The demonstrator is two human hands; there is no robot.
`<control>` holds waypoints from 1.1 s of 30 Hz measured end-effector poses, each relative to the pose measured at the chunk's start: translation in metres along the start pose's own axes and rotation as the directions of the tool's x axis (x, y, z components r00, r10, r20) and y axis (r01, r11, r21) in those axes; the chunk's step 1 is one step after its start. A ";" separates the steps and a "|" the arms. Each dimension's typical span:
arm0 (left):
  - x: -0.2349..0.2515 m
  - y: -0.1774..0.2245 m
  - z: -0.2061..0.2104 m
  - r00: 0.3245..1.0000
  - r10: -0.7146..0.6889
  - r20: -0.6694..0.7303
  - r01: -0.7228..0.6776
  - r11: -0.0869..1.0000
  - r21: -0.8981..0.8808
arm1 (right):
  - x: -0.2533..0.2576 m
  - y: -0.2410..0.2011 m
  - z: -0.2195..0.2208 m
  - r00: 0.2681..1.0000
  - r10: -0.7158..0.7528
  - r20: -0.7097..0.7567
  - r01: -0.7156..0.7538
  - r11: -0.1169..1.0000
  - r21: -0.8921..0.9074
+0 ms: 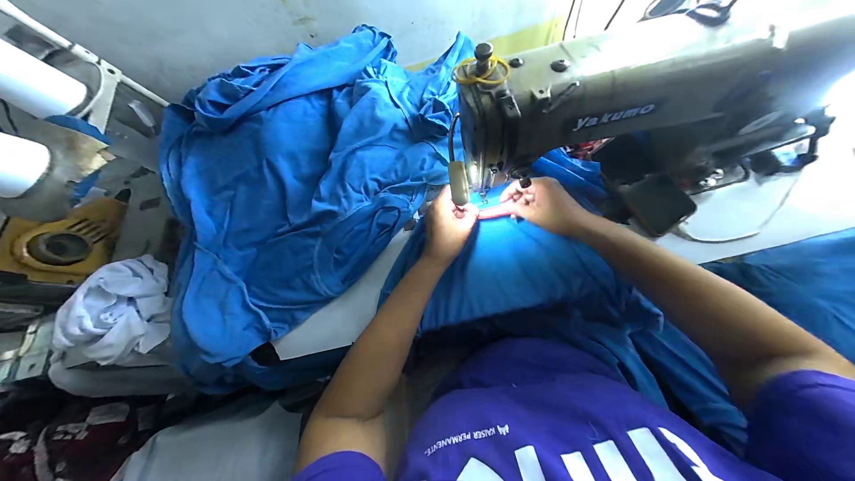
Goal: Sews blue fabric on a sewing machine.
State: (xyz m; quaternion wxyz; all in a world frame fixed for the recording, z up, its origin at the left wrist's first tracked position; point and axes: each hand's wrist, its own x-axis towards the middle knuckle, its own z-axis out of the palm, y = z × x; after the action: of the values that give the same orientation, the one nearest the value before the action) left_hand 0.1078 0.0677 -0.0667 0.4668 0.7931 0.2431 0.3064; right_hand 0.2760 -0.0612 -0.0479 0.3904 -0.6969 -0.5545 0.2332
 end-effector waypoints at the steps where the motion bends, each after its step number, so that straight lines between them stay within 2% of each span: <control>1: 0.005 -0.005 0.003 0.999 0.035 -0.024 -0.033 0.997 0.067 | 0.010 0.007 -0.001 0.999 -0.036 -0.024 0.034 0.997 -0.064; 4: 0.004 -0.017 0.011 0.992 0.110 -0.062 -0.089 0.957 0.276 | 0.024 0.032 0.003 0.991 -0.113 -0.070 0.103 0.987 -0.124; 6: 0.000 -0.022 0.013 0.987 0.139 -0.080 -0.107 0.942 0.319 | 0.021 0.046 0.012 0.972 -0.163 -0.167 0.148 0.984 -0.101; 11: 0.007 -0.027 0.011 0.985 0.101 -0.140 -0.076 0.983 0.168 | 0.018 0.044 0.017 0.965 -0.112 -0.238 0.097 0.993 -0.073; 15: 0.009 -0.027 0.010 0.990 0.029 -0.139 -0.003 0.983 0.186 | 0.020 0.033 0.018 0.962 0.003 -0.273 -0.022 0.997 -0.069; 21: 0.015 -0.026 0.005 0.992 0.001 -0.127 0.019 0.986 0.163 | 0.021 0.036 0.024 0.939 -0.034 -0.342 -0.012 0.991 -0.131; 25: 0.016 -0.026 0.003 0.992 -0.003 -0.124 0.026 0.983 0.180 | 0.019 0.038 0.030 0.902 -0.189 -0.388 0.108 0.970 -0.219; 30: 0.012 -0.025 0.002 0.995 0.076 -0.060 -0.055 0.956 0.288 | 0.015 0.042 0.032 0.839 -0.463 -0.285 0.324 0.847 -0.422; 33: 0.009 -0.019 0.003 0.989 0.145 0.023 -0.142 0.908 0.394 | 0.016 0.046 0.033 0.823 -0.519 -0.230 0.377 0.803 -0.462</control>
State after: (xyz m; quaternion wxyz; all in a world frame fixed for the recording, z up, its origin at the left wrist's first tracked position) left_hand 0.1141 0.0804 -0.0823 0.2728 0.8856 0.2426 0.2871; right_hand 0.2830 -0.0398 -0.1029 0.3762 -0.6373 -0.6634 -0.1106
